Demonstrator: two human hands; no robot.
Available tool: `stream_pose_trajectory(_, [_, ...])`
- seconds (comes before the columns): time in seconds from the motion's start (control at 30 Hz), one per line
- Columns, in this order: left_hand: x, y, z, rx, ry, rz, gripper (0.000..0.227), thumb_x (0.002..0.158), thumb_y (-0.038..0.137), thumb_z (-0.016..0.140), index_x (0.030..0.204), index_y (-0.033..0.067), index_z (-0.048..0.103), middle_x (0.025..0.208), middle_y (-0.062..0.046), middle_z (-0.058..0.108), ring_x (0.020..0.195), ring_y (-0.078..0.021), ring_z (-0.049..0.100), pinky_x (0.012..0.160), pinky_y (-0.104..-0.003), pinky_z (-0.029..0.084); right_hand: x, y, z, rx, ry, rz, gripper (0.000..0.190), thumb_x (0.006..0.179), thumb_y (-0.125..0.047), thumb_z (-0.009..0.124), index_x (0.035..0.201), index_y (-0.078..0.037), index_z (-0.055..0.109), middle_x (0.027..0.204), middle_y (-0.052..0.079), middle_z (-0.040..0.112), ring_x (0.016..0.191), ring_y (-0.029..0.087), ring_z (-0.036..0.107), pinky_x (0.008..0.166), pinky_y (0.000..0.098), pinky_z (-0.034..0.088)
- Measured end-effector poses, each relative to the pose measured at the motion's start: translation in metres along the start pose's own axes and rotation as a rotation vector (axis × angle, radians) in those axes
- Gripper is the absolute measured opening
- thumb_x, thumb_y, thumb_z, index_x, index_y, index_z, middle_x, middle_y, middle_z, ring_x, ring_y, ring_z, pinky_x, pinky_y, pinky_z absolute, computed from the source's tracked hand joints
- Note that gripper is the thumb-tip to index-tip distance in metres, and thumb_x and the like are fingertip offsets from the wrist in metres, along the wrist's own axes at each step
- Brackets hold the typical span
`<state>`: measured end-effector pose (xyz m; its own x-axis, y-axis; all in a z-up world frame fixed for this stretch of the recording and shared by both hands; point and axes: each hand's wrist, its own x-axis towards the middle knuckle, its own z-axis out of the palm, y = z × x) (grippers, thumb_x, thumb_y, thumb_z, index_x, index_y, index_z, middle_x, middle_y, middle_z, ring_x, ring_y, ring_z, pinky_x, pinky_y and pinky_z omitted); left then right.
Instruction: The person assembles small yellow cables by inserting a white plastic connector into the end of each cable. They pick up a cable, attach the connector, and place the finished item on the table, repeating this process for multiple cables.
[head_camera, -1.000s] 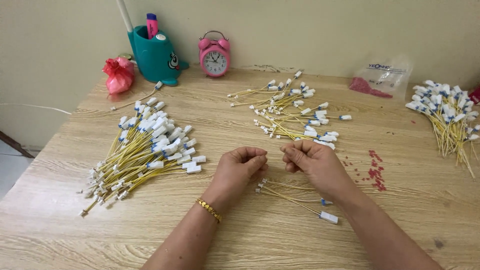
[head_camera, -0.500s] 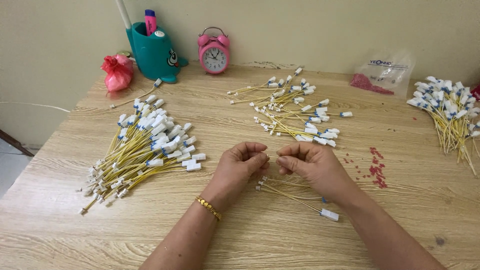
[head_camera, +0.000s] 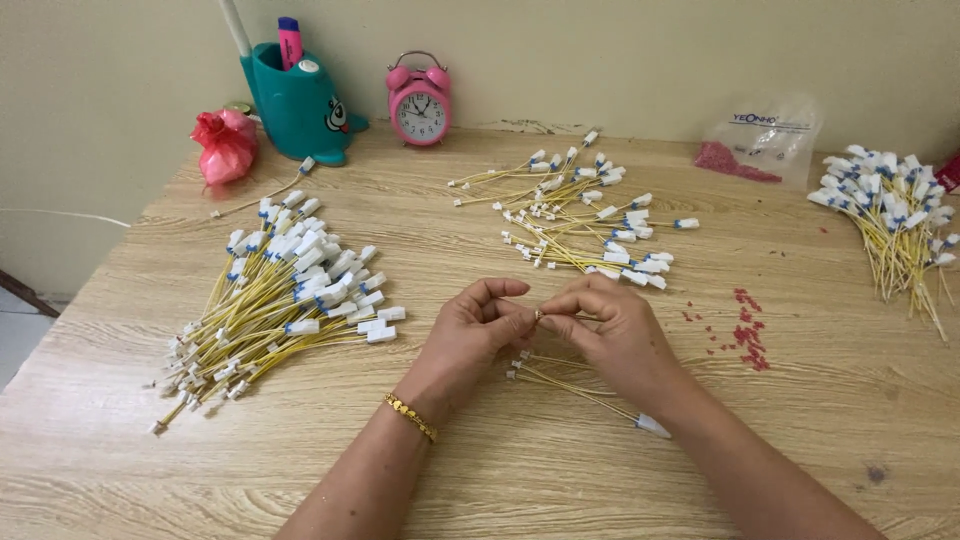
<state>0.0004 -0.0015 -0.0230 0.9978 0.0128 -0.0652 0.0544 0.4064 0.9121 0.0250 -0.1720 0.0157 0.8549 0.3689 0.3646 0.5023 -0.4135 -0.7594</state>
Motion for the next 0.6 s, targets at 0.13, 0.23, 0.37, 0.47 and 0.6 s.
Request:
stream_pose_trajectory(0.13, [0.001, 0.002, -0.003, 0.002, -0.028, -0.008, 0.037, 0.080, -0.001, 0.074, 0.114, 0.0018, 0.061, 0.079, -0.012, 0.069, 0.073, -0.0181, 0.070, 0.067, -0.027, 0.061, -0.002, -0.019, 0.001, 0.094, 0.006, 0.059, 0.009, 0.082, -0.006, 0.074, 0.091, -0.005, 0.078, 0.079, 0.009, 0.069, 0.075, 0.015, 0.061, 0.071, 0.0316, 0.051])
stream_pose_trajectory(0.23, [-0.002, 0.006, -0.001, 0.016, -0.033, -0.012, 0.036, 0.080, 0.000, 0.075, 0.113, 0.0019, 0.062, 0.078, -0.011, 0.068, 0.072, -0.0174, 0.070, 0.067, -0.026, 0.060, -0.003, -0.020, 0.001, 0.123, -0.010, 0.076, 0.009, 0.082, -0.005, 0.074, 0.090, -0.004, 0.078, 0.076, 0.010, 0.069, 0.073, 0.017, 0.064, 0.069, 0.0314, 0.053])
stream_pose_trajectory(0.37, [-0.001, 0.003, -0.002, 0.008, -0.044, -0.006, 0.035, 0.081, -0.001, 0.073, 0.113, 0.0028, 0.062, 0.077, -0.010, 0.068, 0.073, -0.0167, 0.070, 0.067, -0.025, 0.060, -0.004, -0.016, 0.001, 0.084, 0.001, 0.095, 0.008, 0.083, -0.006, 0.074, 0.090, -0.003, 0.076, 0.074, 0.011, 0.068, 0.071, 0.016, 0.065, 0.068, 0.0312, 0.054])
stream_pose_trajectory(0.47, [0.002, -0.001, -0.003, 0.011, -0.053, -0.009, 0.035, 0.080, -0.001, 0.073, 0.113, 0.0026, 0.062, 0.077, -0.010, 0.068, 0.072, -0.0169, 0.070, 0.067, -0.025, 0.060, -0.003, -0.014, 0.001, 0.055, -0.009, 0.031, 0.006, 0.083, -0.005, 0.073, 0.088, -0.006, 0.076, 0.073, 0.009, 0.067, 0.068, 0.014, 0.061, 0.063, 0.0295, 0.050])
stream_pose_trajectory(0.6, [-0.002, 0.005, -0.002, 0.017, -0.057, -0.015, 0.036, 0.078, -0.003, 0.074, 0.112, 0.0020, 0.063, 0.076, -0.012, 0.068, 0.071, -0.0192, 0.070, 0.067, -0.028, 0.061, -0.004, -0.026, -0.002, 0.057, -0.013, 0.020, 0.005, 0.081, -0.008, 0.076, 0.084, -0.009, 0.079, 0.072, 0.005, 0.070, 0.064, 0.011, 0.057, 0.058, 0.0256, 0.046])
